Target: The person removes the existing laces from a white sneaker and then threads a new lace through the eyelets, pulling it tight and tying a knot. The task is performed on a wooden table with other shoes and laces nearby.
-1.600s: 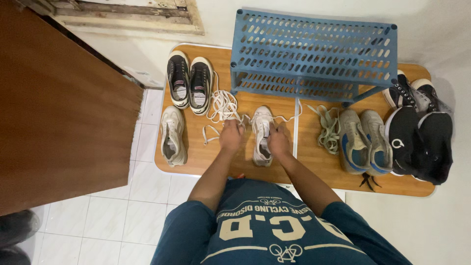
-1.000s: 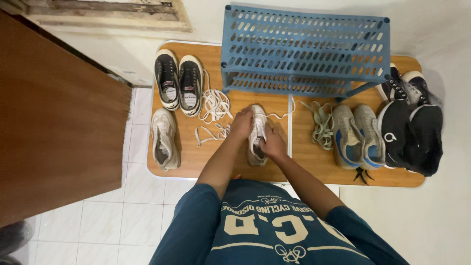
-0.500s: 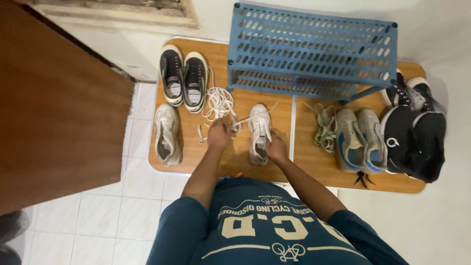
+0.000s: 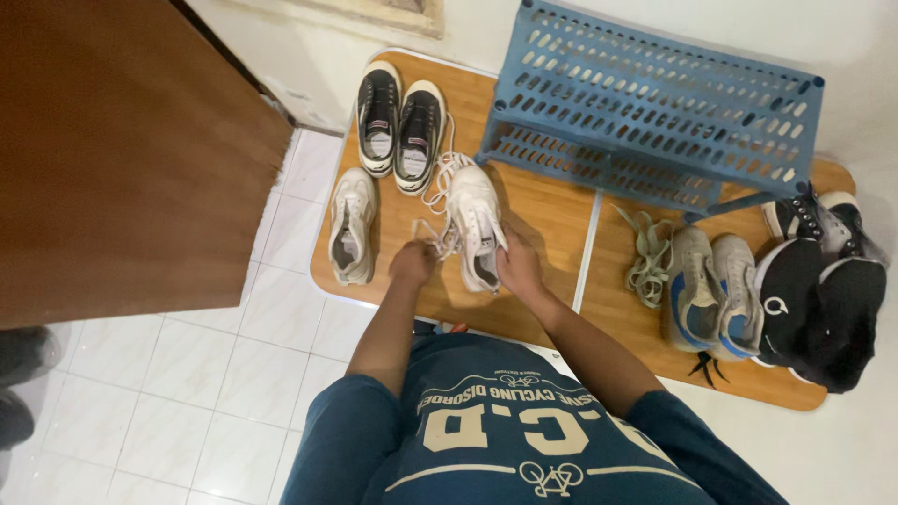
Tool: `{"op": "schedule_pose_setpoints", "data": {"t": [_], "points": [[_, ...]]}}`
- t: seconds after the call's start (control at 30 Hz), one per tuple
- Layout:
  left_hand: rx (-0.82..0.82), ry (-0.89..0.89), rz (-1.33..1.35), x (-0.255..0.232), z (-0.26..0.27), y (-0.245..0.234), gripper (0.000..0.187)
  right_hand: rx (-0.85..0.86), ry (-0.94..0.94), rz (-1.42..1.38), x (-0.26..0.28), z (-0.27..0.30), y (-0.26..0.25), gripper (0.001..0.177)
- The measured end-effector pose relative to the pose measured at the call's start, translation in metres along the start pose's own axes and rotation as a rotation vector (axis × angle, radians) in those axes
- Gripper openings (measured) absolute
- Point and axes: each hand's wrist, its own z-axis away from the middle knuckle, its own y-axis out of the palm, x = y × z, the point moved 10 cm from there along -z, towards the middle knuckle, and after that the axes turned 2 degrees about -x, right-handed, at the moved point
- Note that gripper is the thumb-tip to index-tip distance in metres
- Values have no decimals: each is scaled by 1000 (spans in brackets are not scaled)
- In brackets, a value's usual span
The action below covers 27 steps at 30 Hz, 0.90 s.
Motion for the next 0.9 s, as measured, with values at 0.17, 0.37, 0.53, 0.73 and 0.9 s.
{"op": "schedule_pose_setpoints", "data": {"t": [0.17, 0.37, 0.53, 0.73, 0.9], "points": [[-76, 226, 256, -1, 7, -2, 32, 167, -58, 113, 64, -22, 13, 57], [-260, 1, 322, 50, 1, -13, 30, 445, -49, 310, 71, -30, 79, 31], [-126, -386, 852, 98, 10, 10, 51, 451, -131, 363, 59, -32, 130, 28], [-284, -191, 585, 74, 22, -39, 63, 450, -72, 211, 35, -32, 179, 26], [-467, 140, 305, 16, 50, -95, 55, 396, -151, 135, 26, -32, 208, 32]]}}
